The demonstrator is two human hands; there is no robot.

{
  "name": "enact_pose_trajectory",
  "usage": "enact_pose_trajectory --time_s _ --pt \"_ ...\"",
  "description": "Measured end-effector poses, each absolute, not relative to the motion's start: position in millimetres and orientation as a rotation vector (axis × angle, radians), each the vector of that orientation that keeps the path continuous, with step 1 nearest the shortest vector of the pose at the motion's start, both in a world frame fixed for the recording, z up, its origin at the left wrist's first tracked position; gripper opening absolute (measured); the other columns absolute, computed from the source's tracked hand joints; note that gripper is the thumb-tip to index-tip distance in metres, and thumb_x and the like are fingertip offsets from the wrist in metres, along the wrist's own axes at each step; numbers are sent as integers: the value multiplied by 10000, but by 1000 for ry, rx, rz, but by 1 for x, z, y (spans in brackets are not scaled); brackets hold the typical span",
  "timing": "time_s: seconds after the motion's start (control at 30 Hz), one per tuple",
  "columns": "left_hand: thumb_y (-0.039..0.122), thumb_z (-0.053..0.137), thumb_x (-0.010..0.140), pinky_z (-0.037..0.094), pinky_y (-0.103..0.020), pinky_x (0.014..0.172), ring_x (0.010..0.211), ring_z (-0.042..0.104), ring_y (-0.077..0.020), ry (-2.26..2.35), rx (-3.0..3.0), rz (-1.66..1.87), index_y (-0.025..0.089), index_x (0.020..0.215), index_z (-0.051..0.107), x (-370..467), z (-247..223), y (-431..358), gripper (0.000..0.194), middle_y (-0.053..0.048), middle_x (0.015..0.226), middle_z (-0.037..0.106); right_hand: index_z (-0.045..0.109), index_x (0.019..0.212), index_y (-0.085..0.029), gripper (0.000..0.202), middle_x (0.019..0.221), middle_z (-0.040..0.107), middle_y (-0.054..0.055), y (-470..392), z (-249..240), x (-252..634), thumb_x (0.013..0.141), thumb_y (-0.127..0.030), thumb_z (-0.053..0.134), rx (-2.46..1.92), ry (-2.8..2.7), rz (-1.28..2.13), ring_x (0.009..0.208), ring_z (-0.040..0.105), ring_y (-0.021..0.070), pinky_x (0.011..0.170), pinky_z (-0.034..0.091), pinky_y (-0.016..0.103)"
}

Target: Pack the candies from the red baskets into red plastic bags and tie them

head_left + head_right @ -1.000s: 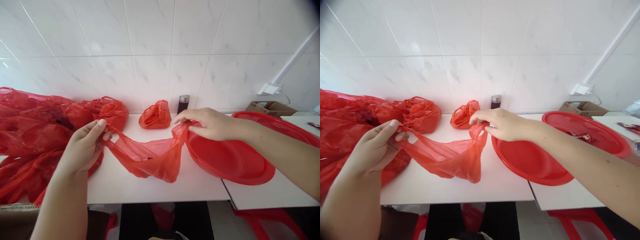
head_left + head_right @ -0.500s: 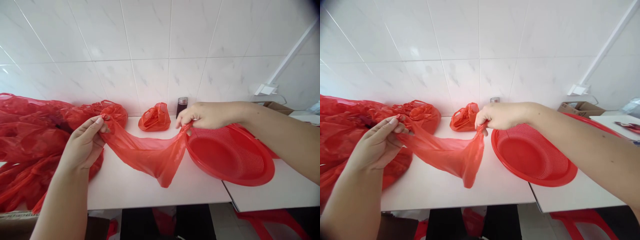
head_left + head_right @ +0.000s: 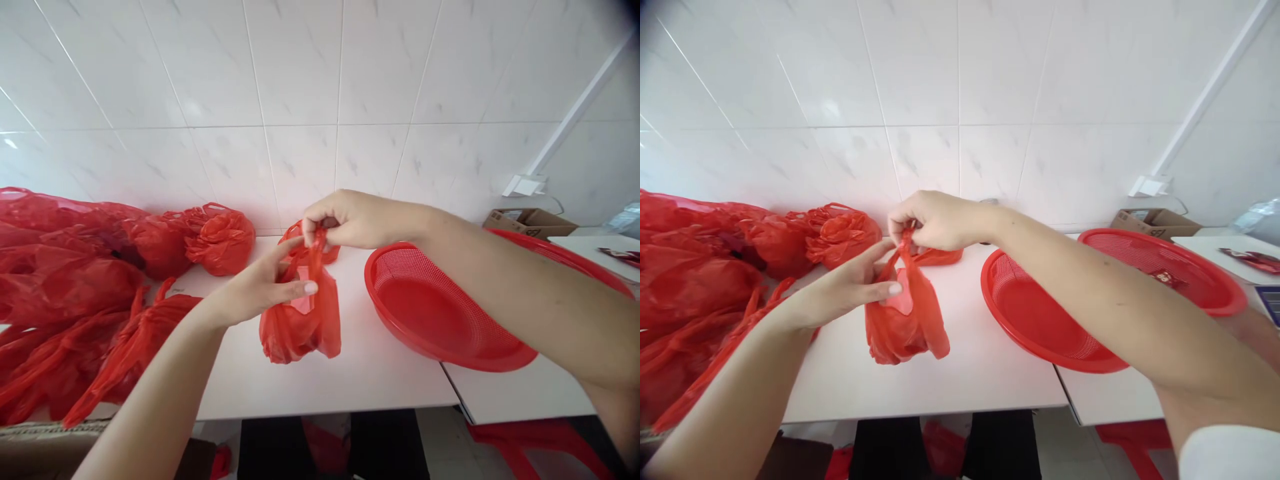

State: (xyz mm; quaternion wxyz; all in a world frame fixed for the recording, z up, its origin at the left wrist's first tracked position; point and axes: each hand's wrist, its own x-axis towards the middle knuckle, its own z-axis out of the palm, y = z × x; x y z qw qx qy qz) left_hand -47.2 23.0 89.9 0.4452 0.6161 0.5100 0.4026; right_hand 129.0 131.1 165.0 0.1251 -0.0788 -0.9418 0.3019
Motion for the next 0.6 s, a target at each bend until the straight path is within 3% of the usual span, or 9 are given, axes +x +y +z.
enact_pose_trajectory --time_s 0.07,0.17,0.27,0.4,0.6 --pt "356 710 746 400 -251 492 556 510 -135 1361 1546 907 216 902 610 -41 90 29 232 6 663 528 615 751 -194 220 771 640 -15 127 156 116 732 -17 485 -142 -2677 936 707 591 114 633 472 254" --pt "428 590 827 261 -241 423 438 295 -83 1356 1500 936 201 631 499 -41 88 35 313 59 532 301 591 943 -219 256 947 644 0 125 138 108 787 -56 471 -145 -2463 922 835 603 122 681 492 256" --pt "422 519 876 197 -247 433 445 187 -79 1257 1433 1021 204 696 508 -45 83 36 283 78 545 192 556 1040 -232 216 1033 634 20 130 119 114 836 -167 533 -259 -2405 938 905 608 140 754 514 299" --pt "417 495 899 191 -249 465 482 176 -83 1226 1433 1026 199 718 475 -45 75 37 284 70 561 223 552 959 -202 127 864 634 21 135 99 128 863 -284 562 -400 -2379 1202 776 631 139 699 556 327" --pt "456 408 934 202 -237 495 502 197 -91 1188 1414 1114 202 780 469 -42 69 38 304 68 564 244 535 920 -207 159 815 594 -12 135 84 127 791 -165 619 -347 -2211 1390 765 628 119 716 577 314"
